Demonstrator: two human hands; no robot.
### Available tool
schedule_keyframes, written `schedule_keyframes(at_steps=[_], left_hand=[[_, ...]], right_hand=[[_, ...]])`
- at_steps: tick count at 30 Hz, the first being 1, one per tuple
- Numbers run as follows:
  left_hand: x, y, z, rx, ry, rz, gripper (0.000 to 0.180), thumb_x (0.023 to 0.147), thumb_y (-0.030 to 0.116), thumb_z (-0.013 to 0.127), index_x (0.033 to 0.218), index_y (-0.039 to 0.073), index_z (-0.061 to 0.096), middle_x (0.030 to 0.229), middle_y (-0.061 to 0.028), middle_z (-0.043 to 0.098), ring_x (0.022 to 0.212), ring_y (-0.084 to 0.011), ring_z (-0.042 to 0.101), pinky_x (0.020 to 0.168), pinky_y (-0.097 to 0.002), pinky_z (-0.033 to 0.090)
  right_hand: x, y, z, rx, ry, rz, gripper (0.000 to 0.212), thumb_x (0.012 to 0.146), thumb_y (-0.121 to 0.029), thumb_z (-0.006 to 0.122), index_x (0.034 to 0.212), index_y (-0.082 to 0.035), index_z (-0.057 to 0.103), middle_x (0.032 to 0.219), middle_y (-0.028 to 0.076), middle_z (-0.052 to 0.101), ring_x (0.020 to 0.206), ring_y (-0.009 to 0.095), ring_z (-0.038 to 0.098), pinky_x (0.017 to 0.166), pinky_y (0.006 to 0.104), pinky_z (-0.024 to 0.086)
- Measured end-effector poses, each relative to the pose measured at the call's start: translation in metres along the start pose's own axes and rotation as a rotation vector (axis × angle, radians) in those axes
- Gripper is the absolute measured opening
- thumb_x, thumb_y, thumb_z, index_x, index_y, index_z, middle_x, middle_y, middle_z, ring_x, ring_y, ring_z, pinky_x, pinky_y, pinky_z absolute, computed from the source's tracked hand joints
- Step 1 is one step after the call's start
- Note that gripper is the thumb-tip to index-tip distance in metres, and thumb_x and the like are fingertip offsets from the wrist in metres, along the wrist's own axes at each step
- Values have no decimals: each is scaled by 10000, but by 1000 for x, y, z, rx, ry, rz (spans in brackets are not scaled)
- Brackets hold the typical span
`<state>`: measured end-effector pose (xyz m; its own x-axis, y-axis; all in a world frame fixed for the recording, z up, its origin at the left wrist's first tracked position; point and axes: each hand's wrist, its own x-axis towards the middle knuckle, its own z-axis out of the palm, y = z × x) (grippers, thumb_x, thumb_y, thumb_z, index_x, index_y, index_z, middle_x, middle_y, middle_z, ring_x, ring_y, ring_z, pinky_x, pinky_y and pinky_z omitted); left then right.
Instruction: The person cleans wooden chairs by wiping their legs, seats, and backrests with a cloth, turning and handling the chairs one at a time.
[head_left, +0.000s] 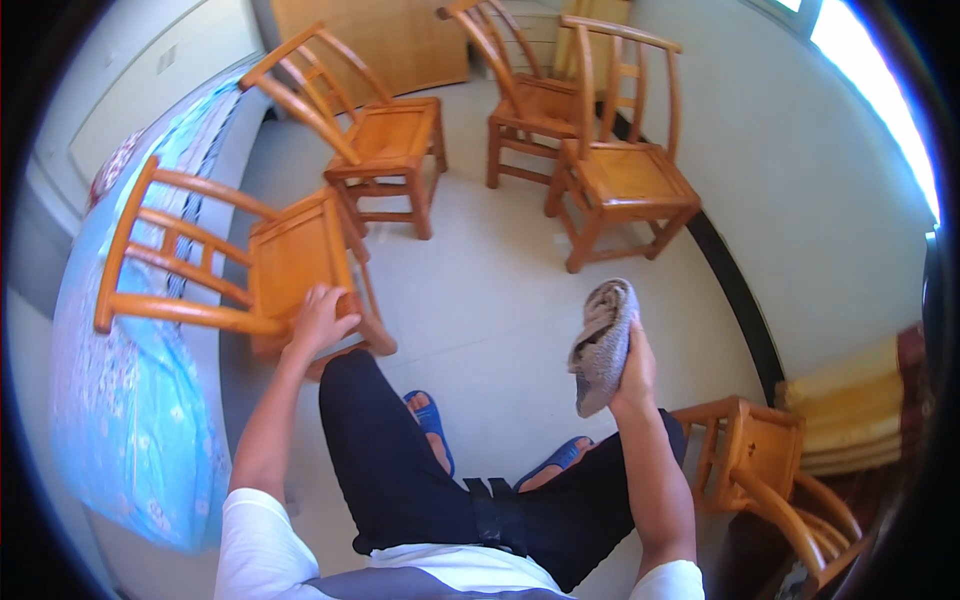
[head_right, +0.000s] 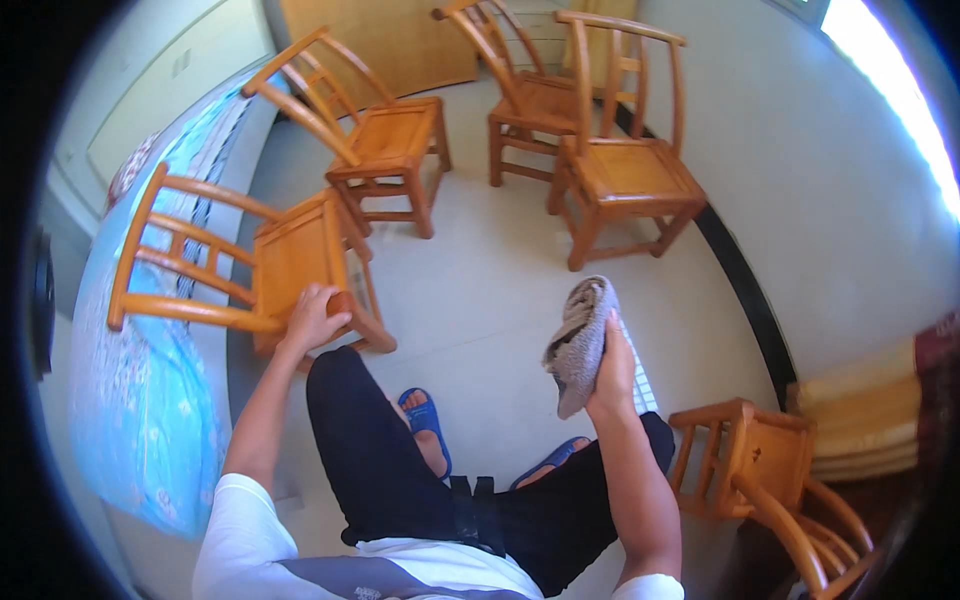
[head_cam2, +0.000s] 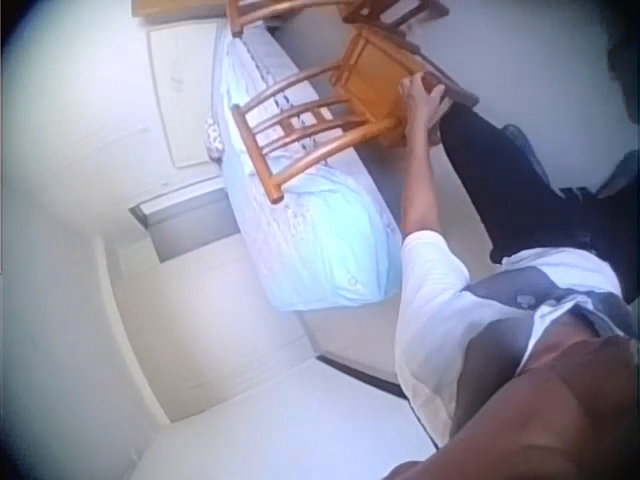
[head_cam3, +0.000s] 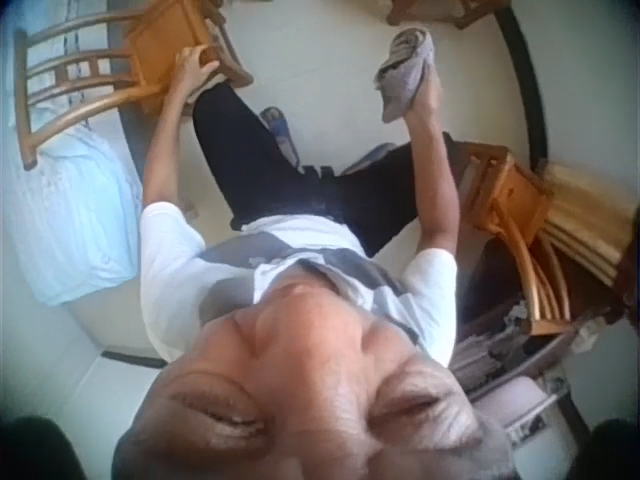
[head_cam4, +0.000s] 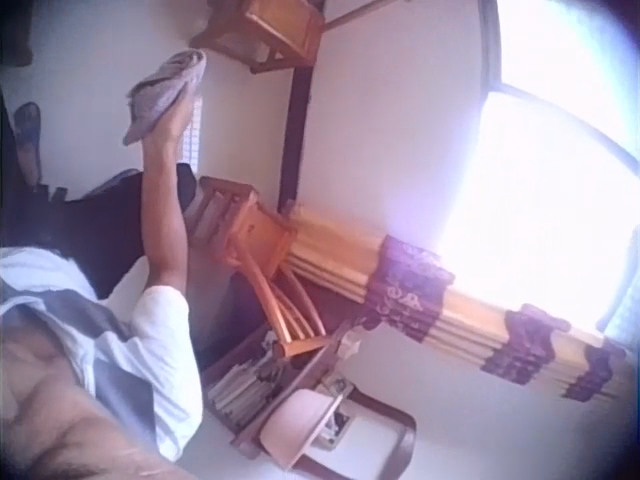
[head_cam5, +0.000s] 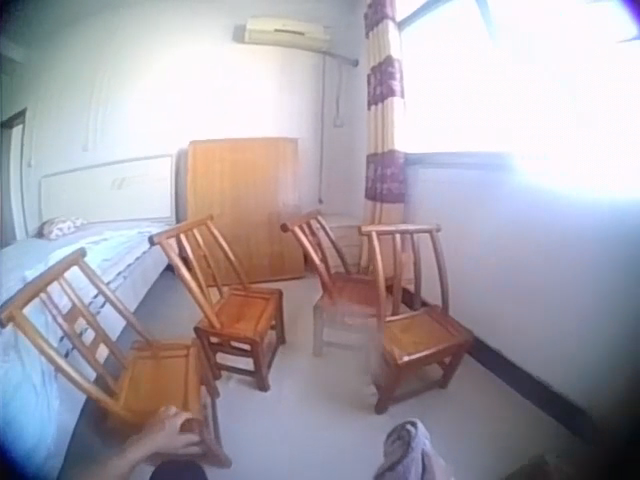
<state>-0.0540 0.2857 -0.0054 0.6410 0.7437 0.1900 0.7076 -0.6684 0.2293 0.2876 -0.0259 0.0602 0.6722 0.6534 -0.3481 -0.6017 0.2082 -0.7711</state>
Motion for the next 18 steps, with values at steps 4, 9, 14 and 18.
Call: schedule_keyframes(at_steps=[4,9,14,18], left_hand=[[1,21,16,124,-23,-48,621,751,319,781,1241,26,536,1146,-170,548,1109,-374,504,950,-441,440],[42,49,16,206,-230,-30,667,770,356,763,1295,29,513,1219,-207,530,1152,-394,491,973,-460,434],[75,186,-8,-1156,-573,-242,698,880,460,675,1426,103,426,1274,-228,558,1263,-301,495,993,-411,452],[59,237,14,-1571,-509,-376,594,943,351,633,1395,43,399,1195,-159,605,1139,-232,583,968,-402,487]], right_hand=[[-2,-11,-9,135,72,94,462,1023,-388,430,1307,-35,516,1187,146,626,1060,263,624,907,407,528],[7,-9,-16,73,132,133,386,1008,-343,479,1249,-47,532,1130,117,630,997,236,630,860,406,535],[35,13,3,-244,-110,76,332,982,-150,526,1292,-36,490,1184,96,596,1075,213,589,930,391,492],[52,23,51,-711,-864,53,489,929,-69,563,1396,-28,424,1252,130,577,1102,213,591,931,361,489]])
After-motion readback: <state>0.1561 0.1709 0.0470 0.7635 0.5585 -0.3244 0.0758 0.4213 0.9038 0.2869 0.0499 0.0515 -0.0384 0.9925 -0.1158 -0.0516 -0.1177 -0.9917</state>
